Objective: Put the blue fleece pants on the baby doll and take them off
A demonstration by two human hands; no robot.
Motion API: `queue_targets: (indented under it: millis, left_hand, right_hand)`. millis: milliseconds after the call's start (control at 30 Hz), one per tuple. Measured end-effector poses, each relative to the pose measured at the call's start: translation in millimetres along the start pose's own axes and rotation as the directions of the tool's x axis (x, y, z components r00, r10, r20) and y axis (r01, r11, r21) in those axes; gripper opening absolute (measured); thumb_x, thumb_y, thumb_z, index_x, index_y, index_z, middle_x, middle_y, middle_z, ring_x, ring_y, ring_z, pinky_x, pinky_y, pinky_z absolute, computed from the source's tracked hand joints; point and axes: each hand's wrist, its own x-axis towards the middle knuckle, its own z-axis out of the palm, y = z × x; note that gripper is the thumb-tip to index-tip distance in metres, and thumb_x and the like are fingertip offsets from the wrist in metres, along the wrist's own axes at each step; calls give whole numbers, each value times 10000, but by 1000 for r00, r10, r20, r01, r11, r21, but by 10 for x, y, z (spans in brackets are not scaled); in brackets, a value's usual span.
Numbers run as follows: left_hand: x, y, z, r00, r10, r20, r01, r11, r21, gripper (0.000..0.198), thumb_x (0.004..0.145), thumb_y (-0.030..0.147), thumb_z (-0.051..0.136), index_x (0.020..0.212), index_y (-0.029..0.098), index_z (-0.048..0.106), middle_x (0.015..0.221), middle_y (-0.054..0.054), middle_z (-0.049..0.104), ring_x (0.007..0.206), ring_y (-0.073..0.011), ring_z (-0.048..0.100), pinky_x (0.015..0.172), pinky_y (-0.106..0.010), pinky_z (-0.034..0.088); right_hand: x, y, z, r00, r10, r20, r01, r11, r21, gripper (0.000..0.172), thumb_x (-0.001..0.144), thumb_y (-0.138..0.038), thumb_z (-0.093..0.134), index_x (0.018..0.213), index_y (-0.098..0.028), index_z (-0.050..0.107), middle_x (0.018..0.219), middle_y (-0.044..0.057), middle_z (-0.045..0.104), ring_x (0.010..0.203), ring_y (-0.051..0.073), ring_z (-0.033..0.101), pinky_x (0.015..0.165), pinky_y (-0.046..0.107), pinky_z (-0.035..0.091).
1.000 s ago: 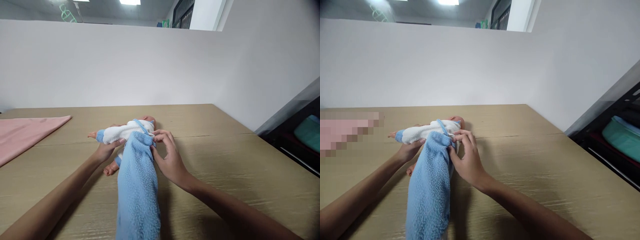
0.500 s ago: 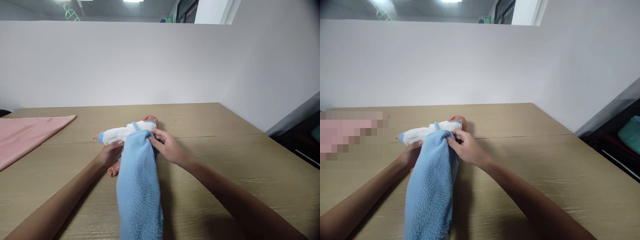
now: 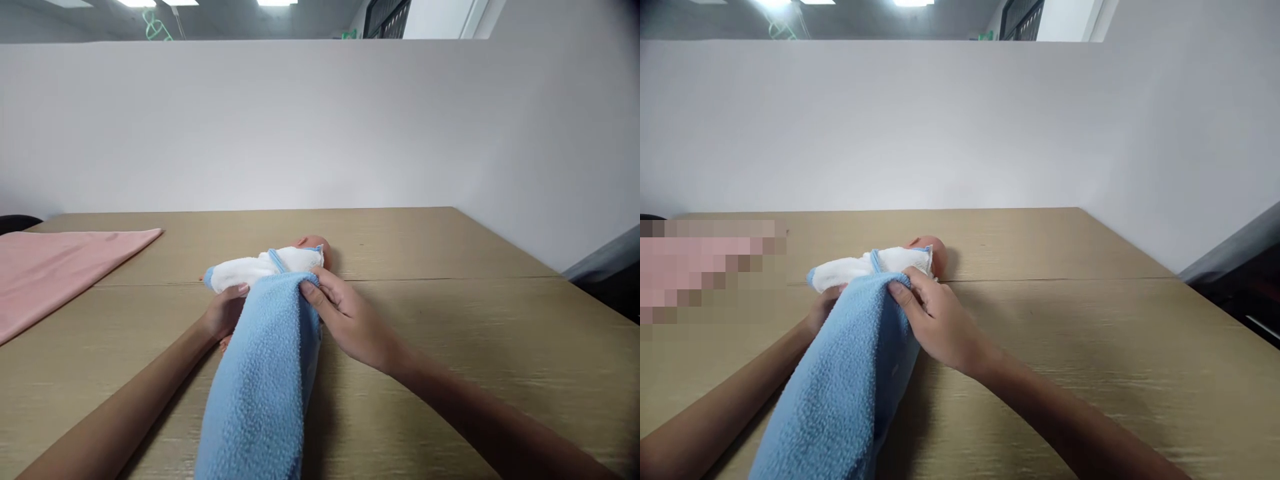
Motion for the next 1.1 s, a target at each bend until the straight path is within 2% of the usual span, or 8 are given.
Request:
queue_targets:
  millis: [233,400,500,633,767,933,1033,1100]
  left_hand:
    - [53,14,-81,990,-126,-56,119,986,-120,316,587,520,823,793,281,844,790,-3,835,817,-369,767,799,-510,641]
    - [49,52,-108,983,-168,-77,156,977,-143,249,506,527,843,579,310,744,712,-7,814,1045,-454,767,910,-575,623]
    - [35,56,-109,974,-209,-92,195,972,-134,267,476,535,845,601,313,763,761,-17,835,1144,-492,740,942,-610,613]
    - [31,8,-146,962,-228,-151,194,958,-210,271,478,477,838,697,327,787,813,11,850,1207,-486,723,959,-595,632]
    - [16,-20,-168,969,-171,-176,103,934,-342,151,586,328,794,719,306,726,754,23,814,1158,-396,762,892,-483,692]
    - [33,4,-198,955,3,-297,-106,937,-332,225,657,194,770,613,302,577,520,50,650,1046,-286,790,695,-297,691]
    - [55,-12,-245,952,101,-290,-185,942,-280,183,661,173,762,732,302,654,587,41,687,1128,-303,772,776,-322,702]
    - [64,-29,-267,960,103,-259,-176,945,-277,214,657,176,762,822,294,694,670,20,735,1196,-331,748,844,-365,704]
  right_hand:
    - [-396,42,317,941,-134,-312,55,967,-249,159,943,-347,755,934,-273,615,1110,75,600,1076,291,590,963,491,536]
    - [-662,282,515,914,-106,-393,20,976,-216,194,940,-341,755,992,-290,576,1270,119,557,1189,343,576,1017,571,521]
    - [-700,331,545,889,-83,-450,14,988,-155,136,989,-348,693,996,-286,573,1317,115,537,1242,324,581,1060,537,506]
    - [-615,317,479,933,59,-354,-33,996,79,143,1084,-407,539,1022,-283,576,1105,51,637,970,220,648,866,395,536]
    - [-409,323,315,965,192,-177,-154,965,211,282,1075,-515,556,959,-261,520,813,-27,526,753,167,515,706,325,460]
    - [-341,360,248,986,103,-131,-88,990,114,177,1028,-400,653,979,-250,573,977,1,564,927,180,562,861,337,473]
    - [-451,390,308,972,64,-226,-59,998,28,88,1022,-334,658,1031,-260,612,1223,38,569,1178,206,573,1066,359,442]
    - [-498,408,336,964,69,-258,-58,997,51,88,1047,-353,626,1075,-270,612,1256,40,591,1215,208,578,1091,363,431]
